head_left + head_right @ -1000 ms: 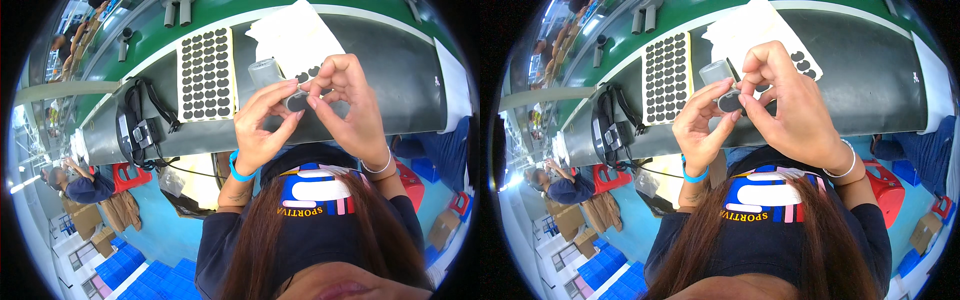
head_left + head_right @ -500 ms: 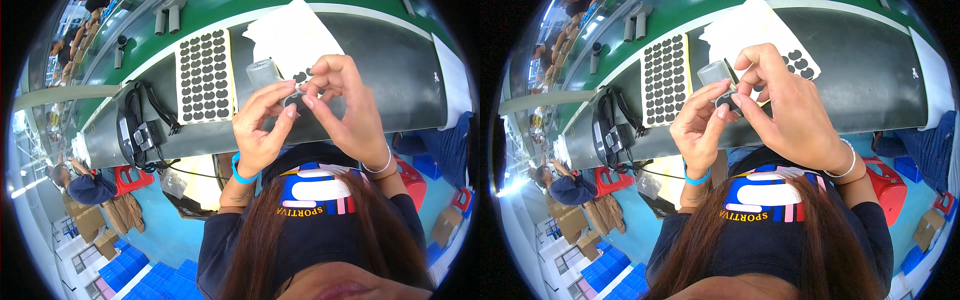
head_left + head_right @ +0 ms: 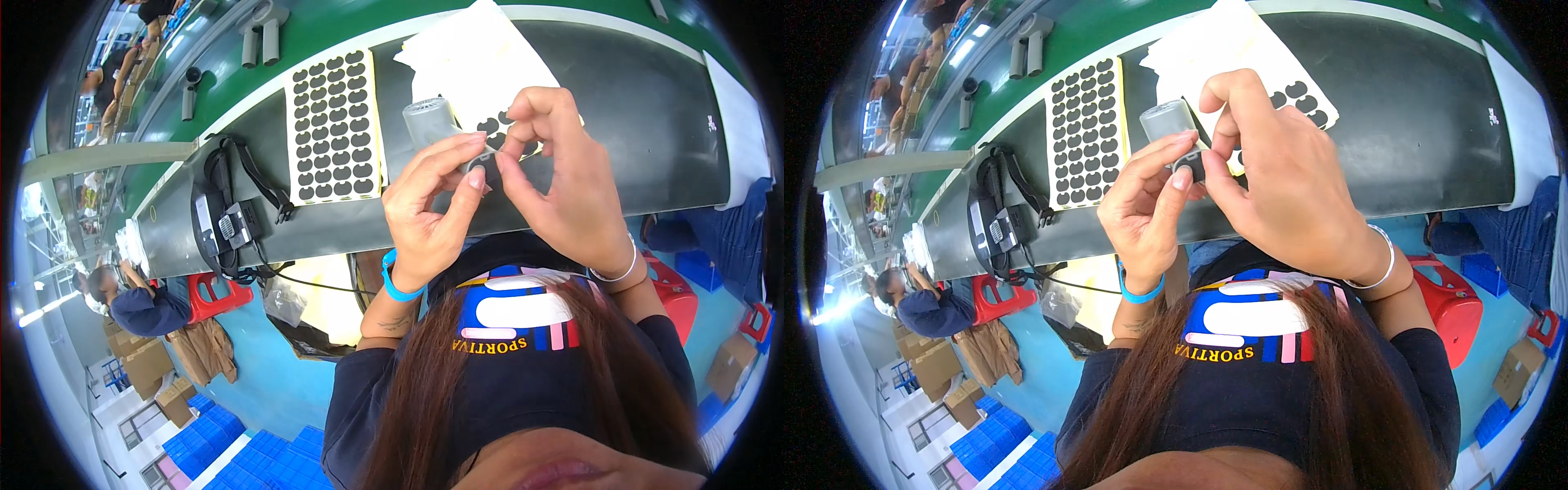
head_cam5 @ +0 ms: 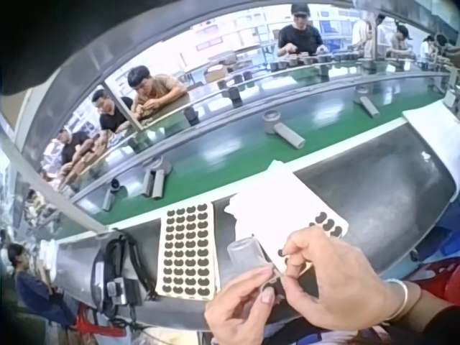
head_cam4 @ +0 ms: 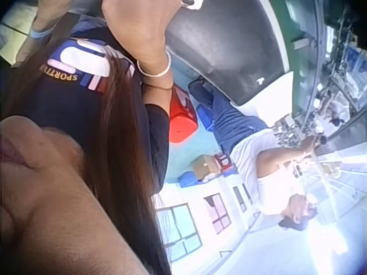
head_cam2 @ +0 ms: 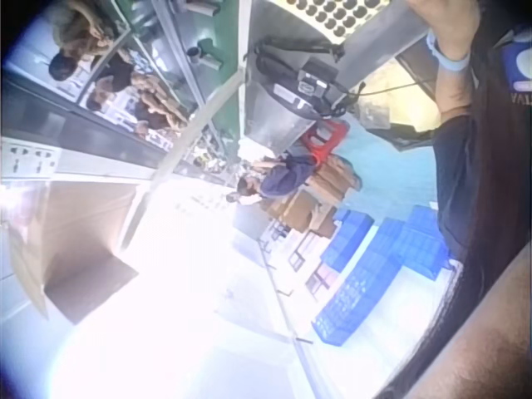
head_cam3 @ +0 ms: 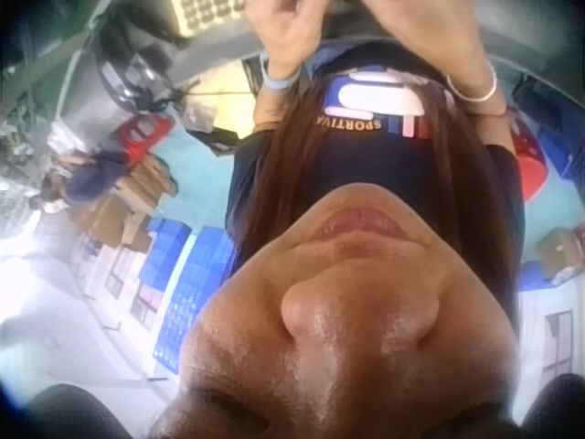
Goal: The person peels adhesive pads from backing sheets, applies them onto the bottom of handheld fan casings by hand, and places the fan casings onto the conveyor belt.
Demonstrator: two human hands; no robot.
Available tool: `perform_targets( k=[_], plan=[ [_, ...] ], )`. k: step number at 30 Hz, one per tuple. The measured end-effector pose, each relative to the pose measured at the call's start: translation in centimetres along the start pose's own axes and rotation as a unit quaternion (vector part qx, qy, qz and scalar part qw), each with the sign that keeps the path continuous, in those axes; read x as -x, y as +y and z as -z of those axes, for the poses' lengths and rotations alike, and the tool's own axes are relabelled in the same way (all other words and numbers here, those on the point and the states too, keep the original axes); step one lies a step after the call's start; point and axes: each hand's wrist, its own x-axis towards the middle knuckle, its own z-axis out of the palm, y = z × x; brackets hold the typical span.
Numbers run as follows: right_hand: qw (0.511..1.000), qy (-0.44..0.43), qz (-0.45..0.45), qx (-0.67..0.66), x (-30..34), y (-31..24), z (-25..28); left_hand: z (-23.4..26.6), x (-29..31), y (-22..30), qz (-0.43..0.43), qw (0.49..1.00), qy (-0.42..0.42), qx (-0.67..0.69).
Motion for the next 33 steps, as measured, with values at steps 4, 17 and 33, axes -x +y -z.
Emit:
perform_targets(
  k=[4, 17, 33],
  plan=[
    [0.997, 0.009, 0.023, 0.070, -0.4, 0.4, 0.0, 0.7, 0.2, 0.0, 0.002, 1.000, 0.015, -0.010],
    [0.988, -0.103, 0.112, -0.012, -3.0, 3.2, -4.6, 2.0, -1.1, 0.0, -0.010, 0.999, 0.028, 0.011],
    [0.975, 0.026, 0.179, 0.128, -13.3, 11.9, 2.2, 3.6, -2.7, -1.0, 0.042, 0.991, -0.008, 0.124]
  ],
)
